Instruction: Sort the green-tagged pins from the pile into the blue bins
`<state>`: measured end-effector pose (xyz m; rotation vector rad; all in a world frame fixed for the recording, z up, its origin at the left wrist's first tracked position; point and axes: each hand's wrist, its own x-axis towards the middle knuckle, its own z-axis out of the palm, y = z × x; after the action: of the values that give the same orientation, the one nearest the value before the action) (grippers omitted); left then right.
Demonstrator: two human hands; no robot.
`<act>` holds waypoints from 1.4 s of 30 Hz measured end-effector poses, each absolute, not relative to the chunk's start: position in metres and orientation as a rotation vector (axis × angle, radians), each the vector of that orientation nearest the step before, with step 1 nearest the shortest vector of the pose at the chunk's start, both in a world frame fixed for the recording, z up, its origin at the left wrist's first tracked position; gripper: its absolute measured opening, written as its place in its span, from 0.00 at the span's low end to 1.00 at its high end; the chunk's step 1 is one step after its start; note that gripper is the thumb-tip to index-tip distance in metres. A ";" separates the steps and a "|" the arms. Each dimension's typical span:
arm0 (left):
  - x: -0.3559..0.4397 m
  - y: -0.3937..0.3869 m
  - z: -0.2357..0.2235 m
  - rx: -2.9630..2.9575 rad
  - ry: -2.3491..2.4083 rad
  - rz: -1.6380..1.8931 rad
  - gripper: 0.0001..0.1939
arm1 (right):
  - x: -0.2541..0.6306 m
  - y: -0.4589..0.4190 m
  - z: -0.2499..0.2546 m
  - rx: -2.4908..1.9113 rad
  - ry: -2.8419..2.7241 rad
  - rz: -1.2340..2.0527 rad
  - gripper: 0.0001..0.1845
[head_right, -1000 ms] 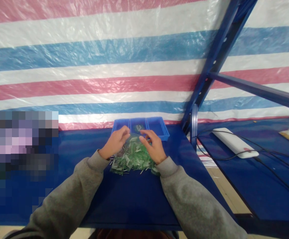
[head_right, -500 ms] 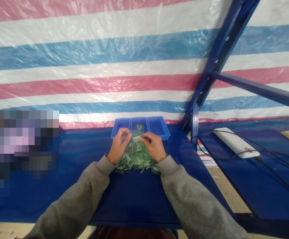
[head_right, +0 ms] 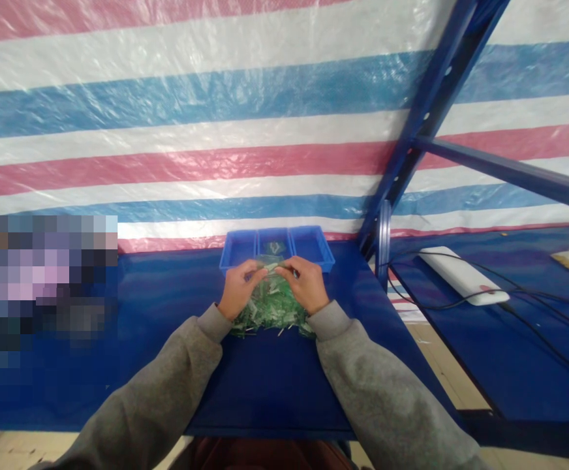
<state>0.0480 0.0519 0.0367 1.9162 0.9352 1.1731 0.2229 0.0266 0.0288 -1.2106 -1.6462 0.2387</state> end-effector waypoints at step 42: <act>0.047 0.059 0.031 1.701 0.820 1.163 0.19 | 0.220 0.024 0.039 -1.114 -1.580 0.363 0.11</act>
<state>0.0473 0.0588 0.0314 1.7012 0.8200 1.1634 0.2201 0.0239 0.0390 -1.1142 -1.5805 0.3626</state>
